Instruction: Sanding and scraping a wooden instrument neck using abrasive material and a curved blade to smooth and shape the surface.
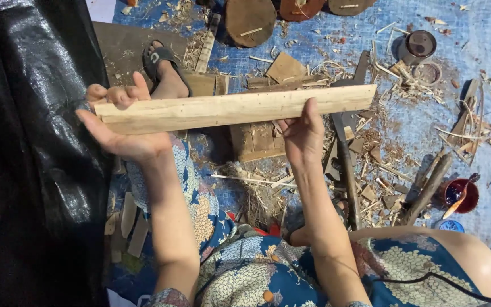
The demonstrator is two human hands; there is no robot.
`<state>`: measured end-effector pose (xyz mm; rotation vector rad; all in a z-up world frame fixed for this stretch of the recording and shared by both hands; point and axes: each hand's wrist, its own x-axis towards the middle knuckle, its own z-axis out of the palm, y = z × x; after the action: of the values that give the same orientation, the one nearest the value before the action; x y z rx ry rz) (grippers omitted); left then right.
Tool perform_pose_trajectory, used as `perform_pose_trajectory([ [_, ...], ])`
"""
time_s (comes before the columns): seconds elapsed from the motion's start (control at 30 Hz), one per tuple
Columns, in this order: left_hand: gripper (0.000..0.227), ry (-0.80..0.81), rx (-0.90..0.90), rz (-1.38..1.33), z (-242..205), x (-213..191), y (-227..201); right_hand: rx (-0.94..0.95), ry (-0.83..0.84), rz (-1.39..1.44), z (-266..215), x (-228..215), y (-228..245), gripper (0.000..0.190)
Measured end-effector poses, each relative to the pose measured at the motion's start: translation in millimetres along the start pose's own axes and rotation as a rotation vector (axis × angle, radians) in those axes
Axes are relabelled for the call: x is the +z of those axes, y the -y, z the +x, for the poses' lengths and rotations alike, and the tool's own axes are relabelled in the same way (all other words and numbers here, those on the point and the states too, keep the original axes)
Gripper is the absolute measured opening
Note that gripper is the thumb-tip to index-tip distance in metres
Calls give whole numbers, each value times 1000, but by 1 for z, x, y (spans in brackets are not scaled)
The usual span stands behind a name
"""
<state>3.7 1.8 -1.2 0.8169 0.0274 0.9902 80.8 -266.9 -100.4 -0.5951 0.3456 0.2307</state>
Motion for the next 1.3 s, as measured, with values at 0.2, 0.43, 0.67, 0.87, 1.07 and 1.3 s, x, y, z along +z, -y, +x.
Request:
perform_pose_trajectory([
  [0.2,37,-46,-51,-86,5,-9,3,-4,-32,-41,-2,4,8,77],
  [0.43,30,372,-437,173,-7,12,11,-67,159,102,29,-49,17,33],
  [0.67,34,515,-641,31,-11,2,22,99,715,489,62,-68,25,39],
  [0.87,38,532,-634,-127,-10,-6,39,66,737,470,42,-44,28,62],
  [1.07,32,545,-670,-104,-18,6,36,64,645,525,62,-63,25,61],
  [1.3,26,589,-666,-37,-21,6,34,79,571,543,85,-96,32,50],
])
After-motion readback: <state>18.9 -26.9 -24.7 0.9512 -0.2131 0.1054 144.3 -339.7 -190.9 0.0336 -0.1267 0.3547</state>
